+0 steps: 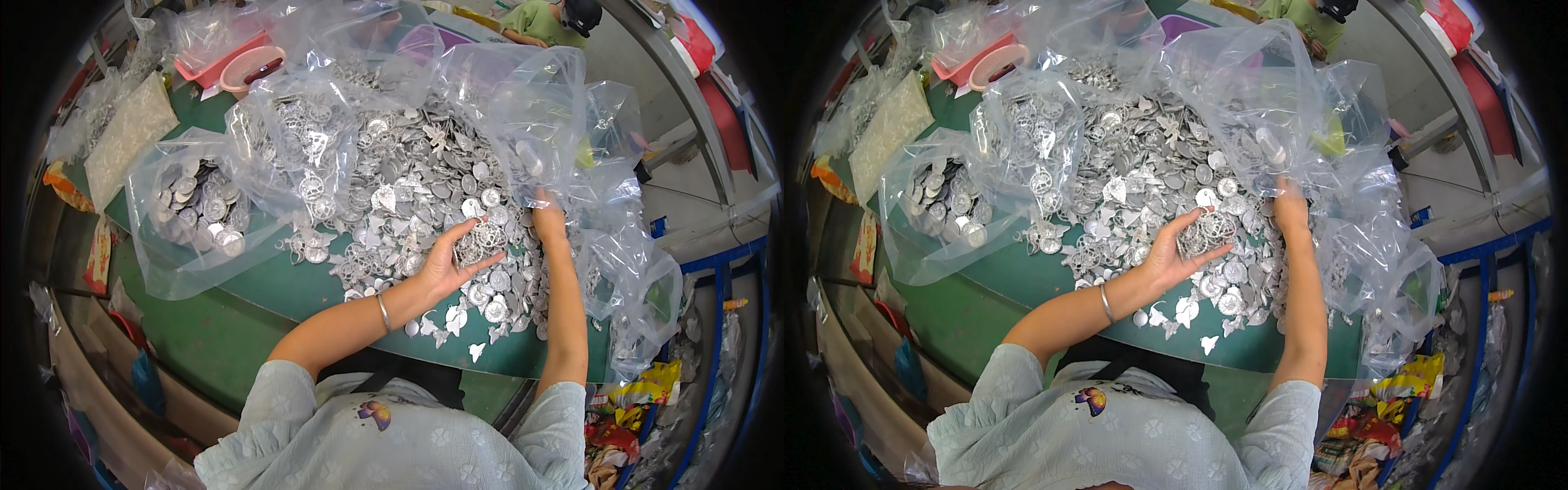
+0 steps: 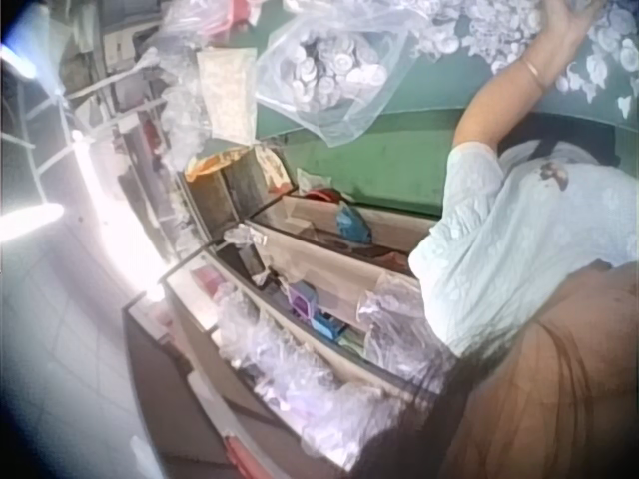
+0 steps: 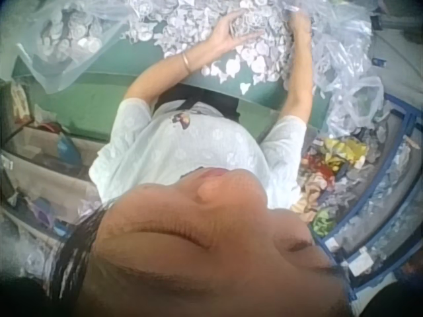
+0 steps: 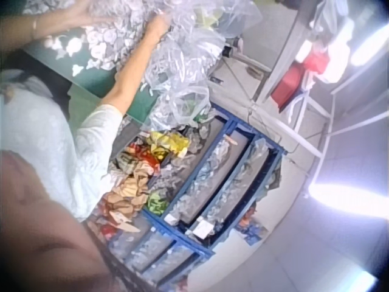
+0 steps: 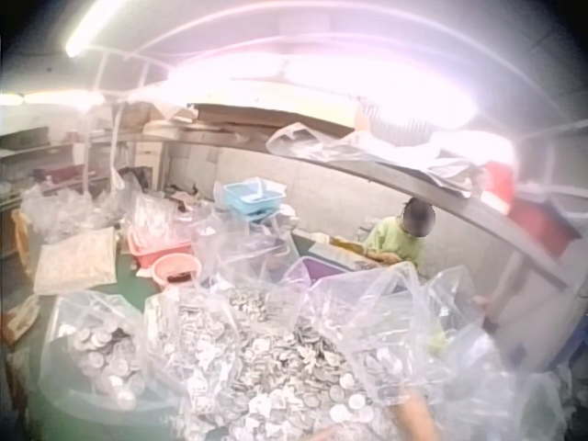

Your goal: The person sorts through a pile of silver-colored decorative charms on a green table, picks them up individually or in small handfuls, and places them into clear plastic bags.

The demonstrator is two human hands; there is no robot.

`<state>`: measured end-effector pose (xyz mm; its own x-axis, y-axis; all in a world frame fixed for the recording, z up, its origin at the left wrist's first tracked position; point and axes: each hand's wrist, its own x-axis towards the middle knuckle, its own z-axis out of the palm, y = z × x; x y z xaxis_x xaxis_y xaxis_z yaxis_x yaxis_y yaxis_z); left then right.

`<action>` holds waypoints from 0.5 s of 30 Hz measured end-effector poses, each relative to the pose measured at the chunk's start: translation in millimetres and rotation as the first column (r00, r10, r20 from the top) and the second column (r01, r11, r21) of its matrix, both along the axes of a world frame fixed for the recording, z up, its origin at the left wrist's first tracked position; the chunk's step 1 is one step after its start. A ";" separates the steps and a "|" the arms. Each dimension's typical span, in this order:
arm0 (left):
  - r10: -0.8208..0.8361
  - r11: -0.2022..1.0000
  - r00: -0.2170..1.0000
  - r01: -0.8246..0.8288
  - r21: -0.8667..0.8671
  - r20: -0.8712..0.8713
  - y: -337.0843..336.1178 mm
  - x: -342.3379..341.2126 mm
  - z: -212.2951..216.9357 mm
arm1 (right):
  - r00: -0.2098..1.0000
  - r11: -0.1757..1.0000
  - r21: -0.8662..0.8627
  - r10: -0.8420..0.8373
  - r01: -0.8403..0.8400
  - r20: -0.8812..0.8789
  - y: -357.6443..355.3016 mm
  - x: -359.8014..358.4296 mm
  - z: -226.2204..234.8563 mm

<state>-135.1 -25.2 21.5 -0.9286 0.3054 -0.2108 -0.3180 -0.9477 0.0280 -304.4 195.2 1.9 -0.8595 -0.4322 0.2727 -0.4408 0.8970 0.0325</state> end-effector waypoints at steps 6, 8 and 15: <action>-0.003 1.000 1.000 0.003 -0.024 0.000 2.9 0.5 3.0 | 0.994 0.923 -0.369 -0.098 0.112 0.057 27.2 2.0 -11.1; -0.002 0.999 1.000 0.001 -0.033 -0.009 2.0 0.8 3.2 | 0.991 0.916 -0.379 -0.110 0.129 0.071 24.1 4.1 -7.3; -0.016 0.999 1.000 0.016 -0.033 -0.002 2.0 -0.6 1.7 | 0.998 0.960 -0.279 0.022 -0.006 0.052 29.0 -5.5 -6.1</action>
<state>-135.7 -23.2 23.2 -0.9243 0.3130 -0.2186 -0.3329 -0.9411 0.0599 -309.8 224.2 -4.1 -0.8709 -0.3577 0.3370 -0.4473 0.8609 -0.2424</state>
